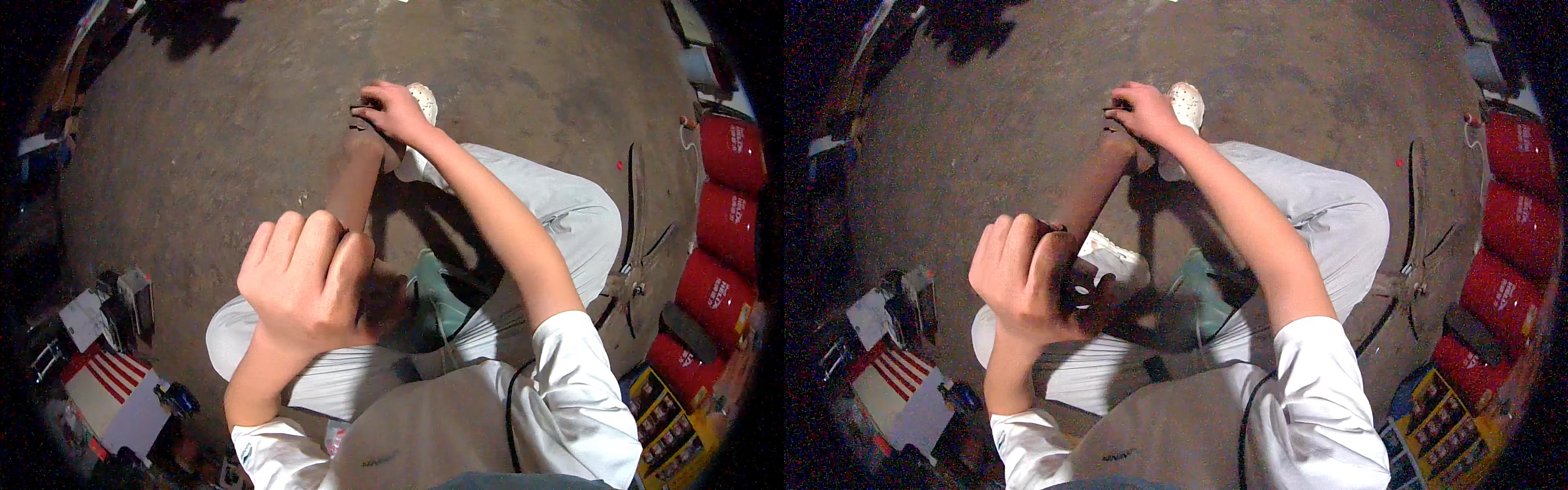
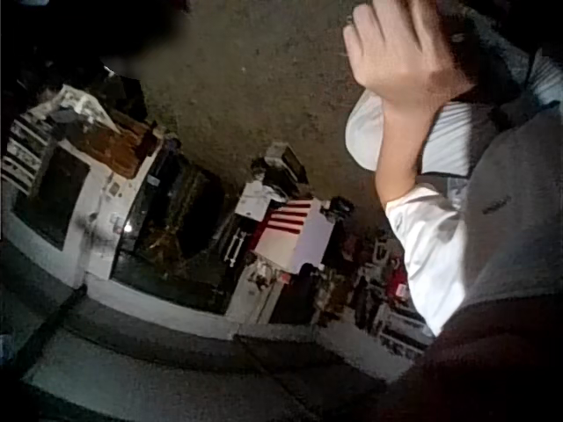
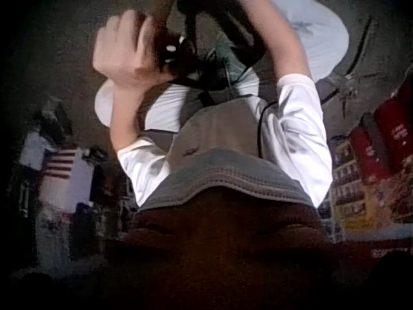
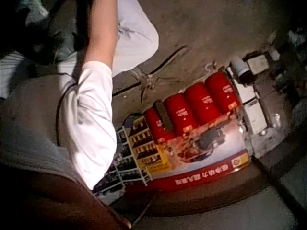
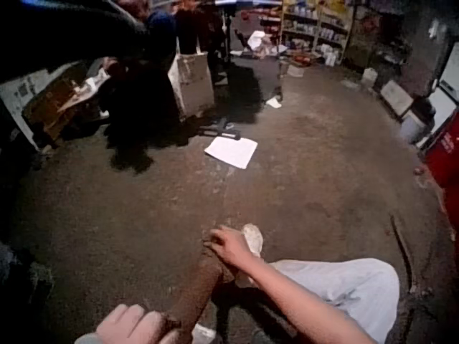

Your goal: The person is sanding a metal exhaust manifold by hand with a piece of sandpaper. They hold the manifold while rubbing the sandpaper against the pipes and flanges to remove rust, and rotating the part to access different areas.

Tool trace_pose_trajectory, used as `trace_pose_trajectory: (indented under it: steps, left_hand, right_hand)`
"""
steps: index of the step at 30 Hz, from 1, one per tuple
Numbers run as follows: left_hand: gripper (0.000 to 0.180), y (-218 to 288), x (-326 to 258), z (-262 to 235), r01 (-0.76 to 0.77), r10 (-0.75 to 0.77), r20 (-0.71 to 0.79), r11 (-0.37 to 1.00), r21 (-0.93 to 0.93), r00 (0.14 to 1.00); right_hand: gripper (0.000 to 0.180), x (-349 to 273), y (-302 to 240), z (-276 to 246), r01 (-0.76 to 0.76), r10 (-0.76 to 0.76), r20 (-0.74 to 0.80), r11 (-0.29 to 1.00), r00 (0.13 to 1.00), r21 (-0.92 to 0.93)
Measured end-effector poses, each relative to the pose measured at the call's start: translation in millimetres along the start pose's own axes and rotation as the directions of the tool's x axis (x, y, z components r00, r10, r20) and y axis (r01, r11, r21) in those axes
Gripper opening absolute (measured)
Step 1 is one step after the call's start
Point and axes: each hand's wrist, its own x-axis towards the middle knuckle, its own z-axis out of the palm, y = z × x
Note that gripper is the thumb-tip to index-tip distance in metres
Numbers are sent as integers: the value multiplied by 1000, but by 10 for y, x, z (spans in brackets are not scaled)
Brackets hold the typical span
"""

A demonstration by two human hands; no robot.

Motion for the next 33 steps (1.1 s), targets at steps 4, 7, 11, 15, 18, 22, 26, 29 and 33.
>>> trace_pose_trajectory:
  steps: [4, 7, 11, 15, 18, 22, 26, 29, 33]
  left_hand:
    - [32, -178, 19, -63, 15, -12, -33, 996, 83, 999]
    - [36, -213, -8, -124, 37, -35, -21, 997, 72, 999]
    - [37, -171, 51, -65, 18, -18, 7, 999, 41, 1000]
    - [36, -80, 68, -59, 2, -3, 23, 1000, 19, 1000]
    - [37, -132, 62, -81, 14, -12, -36, 997, 74, 999]
    - [37, -153, 25, -107, 38, -35, -32, 996, 80, 999]
    - [34, -57, 67, -49, -3, 4, -18, 999, 50, 1000]
    - [34, -107, 57, 22, 19, -17, -48, 998, 51, 999]
    - [34, -86, 2, -71, 39, -35, -47, 994, 102, 998]
  right_hand:
    - [28, -199, 0, -38, -2, 2, 34, 1000, 999, 7]
    - [26, -523, -63, -44, -56, 56, 0, 992, 998, 112]
    - [30, -432, 16, -110, -71, 72, -10, 994, 997, 87]
    - [32, -83, -19, 13, -52, 53, -26, 998, 998, 46]
    - [32, -116, -92, 40, -67, 68, -46, 997, 997, 27]
    - [31, -490, -50, 52, -106, 120, -104, 985, 987, 133]
    - [32, -392, 37, -37, -118, 139, -179, 985, 974, 123]
    - [31, -288, 54, -4, -162, 196, -241, 974, 950, 156]
    - [29, -598, -160, 197, -157, 200, -241, 970, 950, 185]
